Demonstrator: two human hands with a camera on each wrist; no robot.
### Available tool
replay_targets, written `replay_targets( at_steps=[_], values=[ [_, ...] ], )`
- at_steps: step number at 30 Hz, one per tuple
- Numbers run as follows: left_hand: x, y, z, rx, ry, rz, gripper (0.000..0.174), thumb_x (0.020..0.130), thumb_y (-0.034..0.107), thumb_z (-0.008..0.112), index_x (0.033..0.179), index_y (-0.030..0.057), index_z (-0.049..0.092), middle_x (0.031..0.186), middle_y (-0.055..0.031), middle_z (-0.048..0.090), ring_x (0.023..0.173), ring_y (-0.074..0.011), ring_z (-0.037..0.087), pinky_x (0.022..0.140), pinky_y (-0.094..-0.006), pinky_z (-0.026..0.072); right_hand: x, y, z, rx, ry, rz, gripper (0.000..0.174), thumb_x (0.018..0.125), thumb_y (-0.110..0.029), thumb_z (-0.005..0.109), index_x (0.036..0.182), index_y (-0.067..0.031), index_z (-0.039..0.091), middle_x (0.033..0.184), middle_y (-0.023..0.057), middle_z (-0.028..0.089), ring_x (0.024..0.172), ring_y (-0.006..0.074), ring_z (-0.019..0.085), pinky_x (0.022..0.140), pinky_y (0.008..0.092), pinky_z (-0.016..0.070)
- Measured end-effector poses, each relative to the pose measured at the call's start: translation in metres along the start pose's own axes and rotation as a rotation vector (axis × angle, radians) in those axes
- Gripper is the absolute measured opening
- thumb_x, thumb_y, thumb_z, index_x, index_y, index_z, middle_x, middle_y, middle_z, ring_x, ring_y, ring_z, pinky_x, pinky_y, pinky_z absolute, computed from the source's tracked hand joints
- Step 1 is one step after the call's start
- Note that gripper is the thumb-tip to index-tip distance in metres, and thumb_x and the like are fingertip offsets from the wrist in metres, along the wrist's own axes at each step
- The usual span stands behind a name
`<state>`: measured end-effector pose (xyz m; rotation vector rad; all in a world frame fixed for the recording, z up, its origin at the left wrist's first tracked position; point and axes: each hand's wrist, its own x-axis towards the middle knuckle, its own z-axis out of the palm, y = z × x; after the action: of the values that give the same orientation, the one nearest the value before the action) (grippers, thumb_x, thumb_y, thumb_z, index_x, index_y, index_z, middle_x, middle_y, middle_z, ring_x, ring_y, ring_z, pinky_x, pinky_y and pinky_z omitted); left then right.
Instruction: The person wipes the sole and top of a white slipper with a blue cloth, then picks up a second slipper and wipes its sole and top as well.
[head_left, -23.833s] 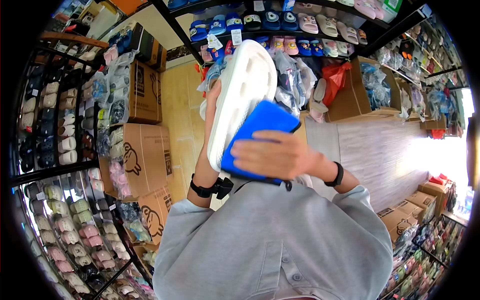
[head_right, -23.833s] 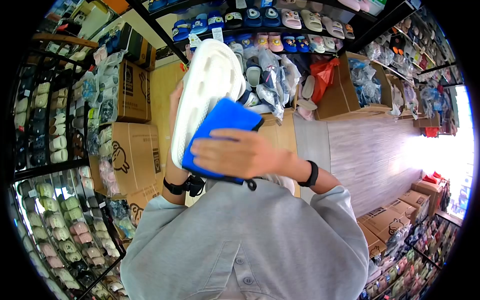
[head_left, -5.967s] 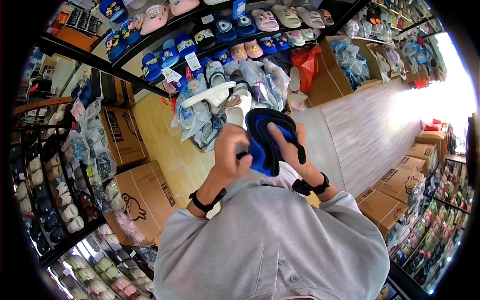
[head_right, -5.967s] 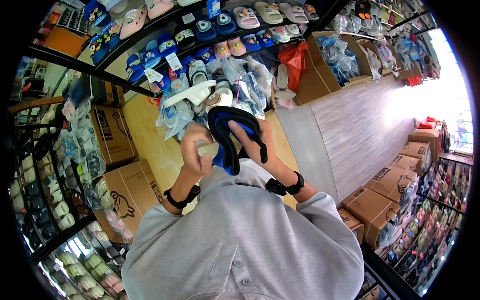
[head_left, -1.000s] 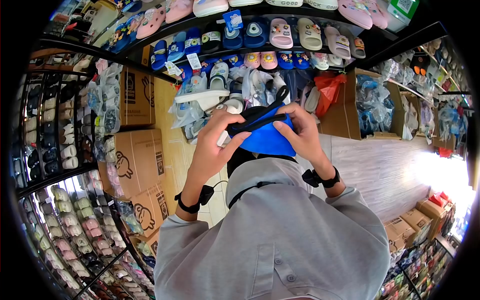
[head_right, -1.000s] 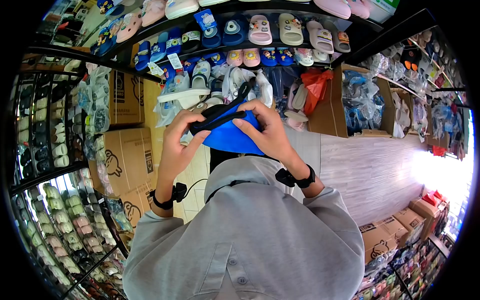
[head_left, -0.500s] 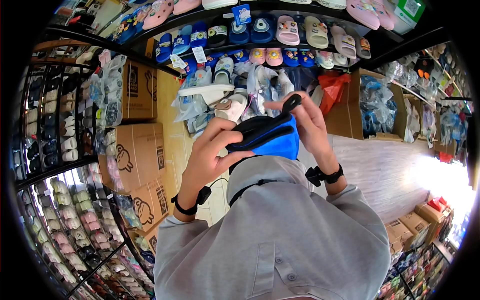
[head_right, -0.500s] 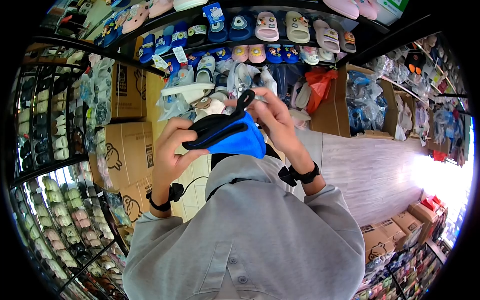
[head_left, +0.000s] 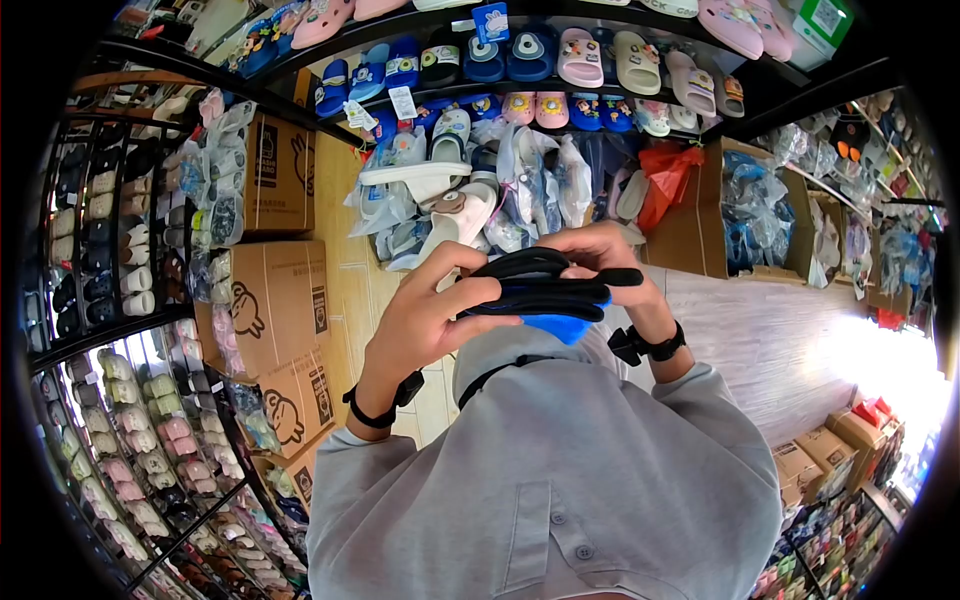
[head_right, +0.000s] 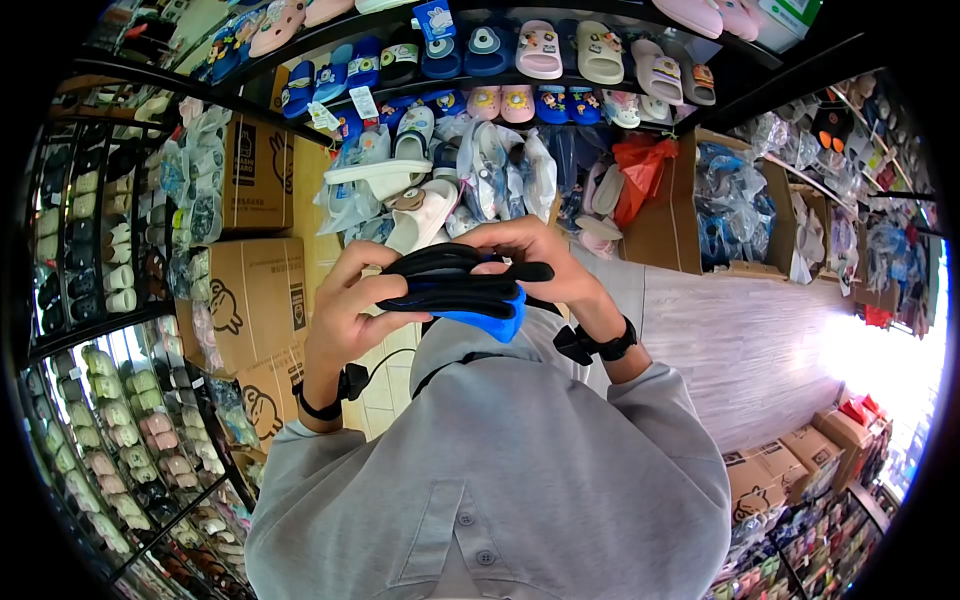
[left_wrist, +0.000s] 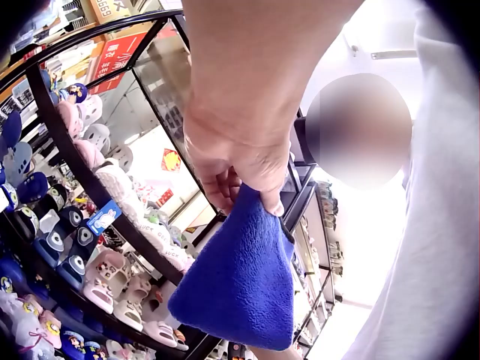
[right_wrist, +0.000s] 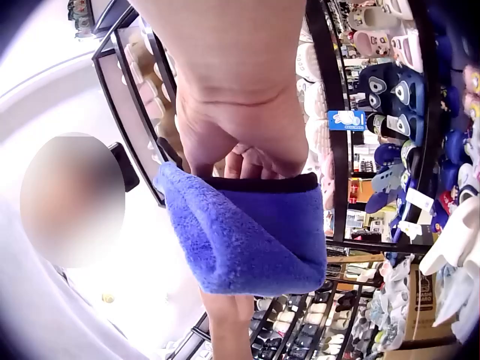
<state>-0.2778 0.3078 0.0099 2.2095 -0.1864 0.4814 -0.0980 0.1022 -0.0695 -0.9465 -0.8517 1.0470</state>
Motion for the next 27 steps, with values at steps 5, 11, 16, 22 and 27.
replay_targets(
  at_steps=[5, 11, 16, 22, 27],
  values=[
    [-0.002, -0.001, 0.004, 0.029, 0.011, 0.02, 0.041, 0.072, 0.021, 0.097, 0.102, 0.0085, 0.072, 0.106, -0.0092, 0.061, 0.086, -0.026, 0.066, 0.073, -0.0352, 0.0556, 0.004, -0.004, 0.004, -0.222, -0.027, -0.067, 0.022, 0.101, -0.006, 0.072, 0.118, 0.0093, 0.072, 0.107, 0.0119, 0.078, 0.096, 0.0121, 0.067, 0.088, 0.0297, 0.0543],
    [-0.005, -0.001, 0.001, 0.117, 0.047, 0.023, 0.038, 0.074, 0.02, 0.095, 0.102, 0.0082, 0.072, 0.11, -0.0105, 0.064, 0.088, -0.0277, 0.068, 0.075, -0.0372, 0.0562, -0.001, 0.003, 0.004, -0.195, 0.011, -0.104, 0.022, 0.1, -0.007, 0.072, 0.115, 0.01, 0.072, 0.112, 0.0164, 0.079, 0.098, 0.0164, 0.071, 0.088, 0.0307, 0.0552],
    [-0.007, 0.001, 0.0, 0.148, 0.065, 0.016, 0.035, 0.076, 0.016, 0.094, 0.103, 0.008, 0.072, 0.113, -0.0115, 0.067, 0.089, -0.0295, 0.068, 0.077, -0.0388, 0.0563, -0.005, 0.001, 0.002, -0.272, 0.017, -0.172, 0.025, 0.101, -0.01, 0.071, 0.118, 0.0091, 0.072, 0.119, 0.0194, 0.079, 0.103, 0.0226, 0.075, 0.092, 0.0342, 0.0569],
    [-0.009, 0.003, 0.001, 0.163, 0.119, 0.028, 0.036, 0.076, 0.014, 0.094, 0.102, 0.0062, 0.07, 0.112, -0.0126, 0.069, 0.088, -0.0303, 0.068, 0.075, -0.0398, 0.0562, -0.008, 0.008, 0.001, -0.083, -0.038, -0.202, 0.043, 0.102, -0.025, 0.072, 0.129, 0.0081, 0.069, 0.128, 0.0198, 0.075, 0.115, 0.0237, 0.072, 0.102, 0.0361, 0.0539],
    [-0.002, 0.008, 0.003, 0.145, 0.147, 0.002, 0.036, 0.079, 0.009, 0.092, 0.106, 0.004, 0.069, 0.111, -0.0137, 0.069, 0.088, -0.0312, 0.068, 0.073, -0.0388, 0.056, -0.01, -0.001, 0.014, -0.232, 0.015, -0.244, 0.066, 0.091, -0.029, 0.086, 0.143, 0.0046, 0.063, 0.139, 0.0153, 0.069, 0.124, 0.02, 0.065, 0.106, 0.0362, 0.0513]
  ],
)
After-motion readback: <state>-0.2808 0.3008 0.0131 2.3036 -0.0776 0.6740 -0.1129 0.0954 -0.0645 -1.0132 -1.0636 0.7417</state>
